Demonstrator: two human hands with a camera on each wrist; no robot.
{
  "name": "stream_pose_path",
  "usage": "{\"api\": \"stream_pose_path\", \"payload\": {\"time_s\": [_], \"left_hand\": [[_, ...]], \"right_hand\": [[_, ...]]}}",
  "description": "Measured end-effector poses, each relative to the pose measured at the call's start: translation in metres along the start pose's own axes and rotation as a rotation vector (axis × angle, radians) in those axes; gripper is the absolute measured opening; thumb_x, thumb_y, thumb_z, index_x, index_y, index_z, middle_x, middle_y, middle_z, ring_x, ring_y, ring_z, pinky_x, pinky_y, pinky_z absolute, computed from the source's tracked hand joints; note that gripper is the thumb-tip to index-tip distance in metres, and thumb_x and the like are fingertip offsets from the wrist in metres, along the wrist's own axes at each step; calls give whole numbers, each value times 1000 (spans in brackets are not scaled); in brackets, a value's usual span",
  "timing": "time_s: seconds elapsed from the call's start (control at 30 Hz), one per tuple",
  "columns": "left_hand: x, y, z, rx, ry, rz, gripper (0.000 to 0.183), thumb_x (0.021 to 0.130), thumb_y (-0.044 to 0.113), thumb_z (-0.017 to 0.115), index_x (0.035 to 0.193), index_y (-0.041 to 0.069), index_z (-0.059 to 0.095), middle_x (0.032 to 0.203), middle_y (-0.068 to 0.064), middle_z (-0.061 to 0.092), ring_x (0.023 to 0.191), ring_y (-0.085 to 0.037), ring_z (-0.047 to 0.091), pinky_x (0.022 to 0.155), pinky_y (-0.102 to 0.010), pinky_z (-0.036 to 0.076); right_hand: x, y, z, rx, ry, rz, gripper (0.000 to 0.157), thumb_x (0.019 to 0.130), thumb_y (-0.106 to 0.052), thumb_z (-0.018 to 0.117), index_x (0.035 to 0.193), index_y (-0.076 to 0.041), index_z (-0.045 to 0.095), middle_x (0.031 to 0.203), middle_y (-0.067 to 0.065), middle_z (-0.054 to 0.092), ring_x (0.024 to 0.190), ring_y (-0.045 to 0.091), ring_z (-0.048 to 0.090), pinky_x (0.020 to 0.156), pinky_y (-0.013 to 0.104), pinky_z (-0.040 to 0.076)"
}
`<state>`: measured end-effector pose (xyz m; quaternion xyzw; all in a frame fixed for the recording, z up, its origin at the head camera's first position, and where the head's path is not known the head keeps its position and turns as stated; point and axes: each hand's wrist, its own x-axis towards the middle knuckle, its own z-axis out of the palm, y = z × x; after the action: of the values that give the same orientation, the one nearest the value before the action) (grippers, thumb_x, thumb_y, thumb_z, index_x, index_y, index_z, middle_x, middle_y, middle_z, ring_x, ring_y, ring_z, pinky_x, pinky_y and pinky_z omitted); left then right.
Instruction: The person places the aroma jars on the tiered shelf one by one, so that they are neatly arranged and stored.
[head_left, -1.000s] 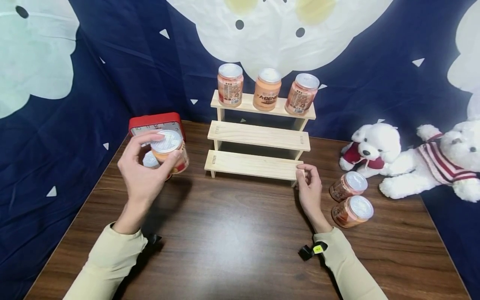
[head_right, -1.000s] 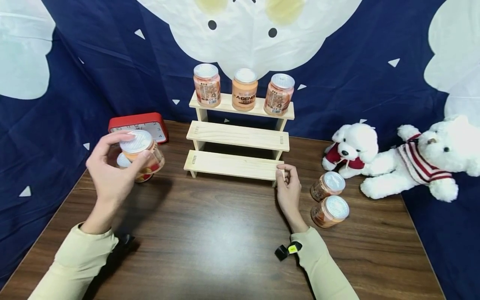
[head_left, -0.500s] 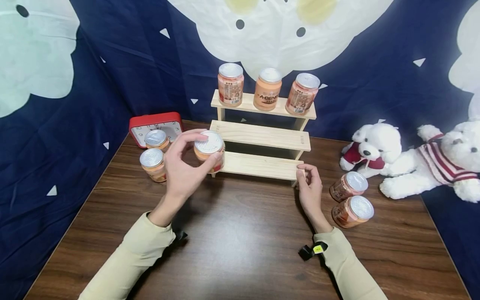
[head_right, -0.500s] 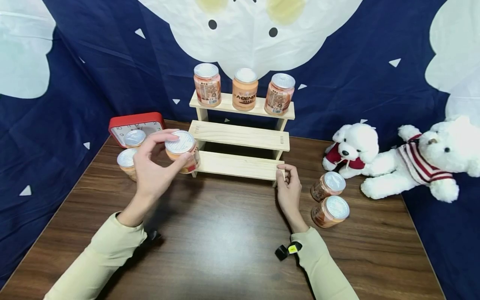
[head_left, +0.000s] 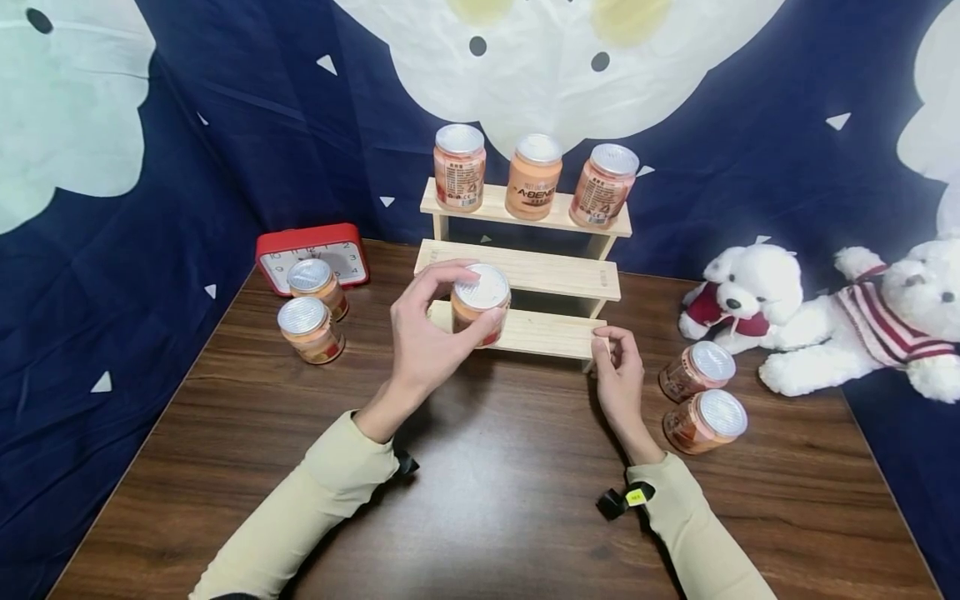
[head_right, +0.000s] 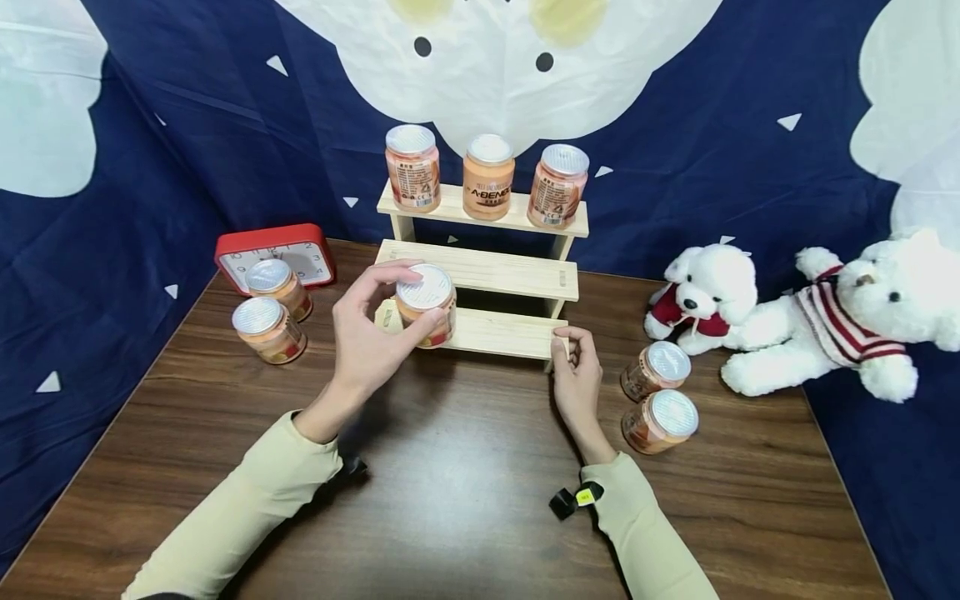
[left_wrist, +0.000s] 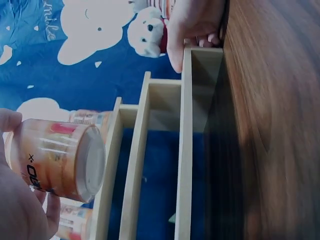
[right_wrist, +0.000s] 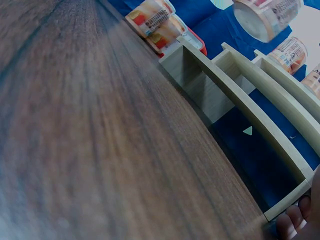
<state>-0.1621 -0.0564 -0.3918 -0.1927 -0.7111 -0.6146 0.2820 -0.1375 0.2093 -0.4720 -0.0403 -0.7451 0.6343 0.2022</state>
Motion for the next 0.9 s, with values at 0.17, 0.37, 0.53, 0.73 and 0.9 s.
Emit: {"api": "stream_pose_path", "payload": {"time_s": [0.17, 0.37, 0.53, 0.73, 0.9], "left_hand": [[3, -1, 17, -26, -9, -5, 44, 80, 18, 98, 117, 6, 77, 128, -5, 78, 106, -20, 75, 94, -34, 58], [8, -5, 39, -43, -45, 4, 45, 80, 17, 97, 117, 5, 75, 129, -9, 78, 108, -21, 73, 94, -38, 58], [11, -5, 56, -60, -70, -2, 46, 80, 17, 97, 118, 6, 74, 128, -8, 78, 108, -20, 73, 93, -39, 59], [18, -4, 73, -79, -85, -30, 52, 82, 20, 95, 126, 7, 73, 130, -7, 77, 114, -17, 70, 95, -36, 58], [26, -5, 86, -101, -84, -45, 55, 83, 19, 95, 130, 6, 70, 130, -8, 75, 116, -15, 69, 98, -34, 59]], "right_hand": [[0, -2, 1, -10, -7, 2, 18, 109, 6, 59, 123, 17, 62, 77, -1, 51, 62, 2, 46, 58, 15, 40], [-1, -2, 1, -12, 1, -7, 19, 109, 6, 60, 123, 18, 63, 77, 0, 50, 62, 3, 45, 58, 15, 38], [-1, -1, -1, -20, 2, -4, 19, 109, 5, 60, 123, 17, 63, 78, -1, 49, 64, 2, 44, 58, 15, 37], [0, 0, -1, -16, -1, 5, 19, 109, 5, 60, 123, 17, 63, 77, -2, 50, 62, 3, 46, 58, 15, 40], [0, 1, -1, -15, -1, 1, 19, 109, 5, 60, 123, 17, 63, 77, -2, 50, 62, 3, 46, 57, 15, 40]]}}
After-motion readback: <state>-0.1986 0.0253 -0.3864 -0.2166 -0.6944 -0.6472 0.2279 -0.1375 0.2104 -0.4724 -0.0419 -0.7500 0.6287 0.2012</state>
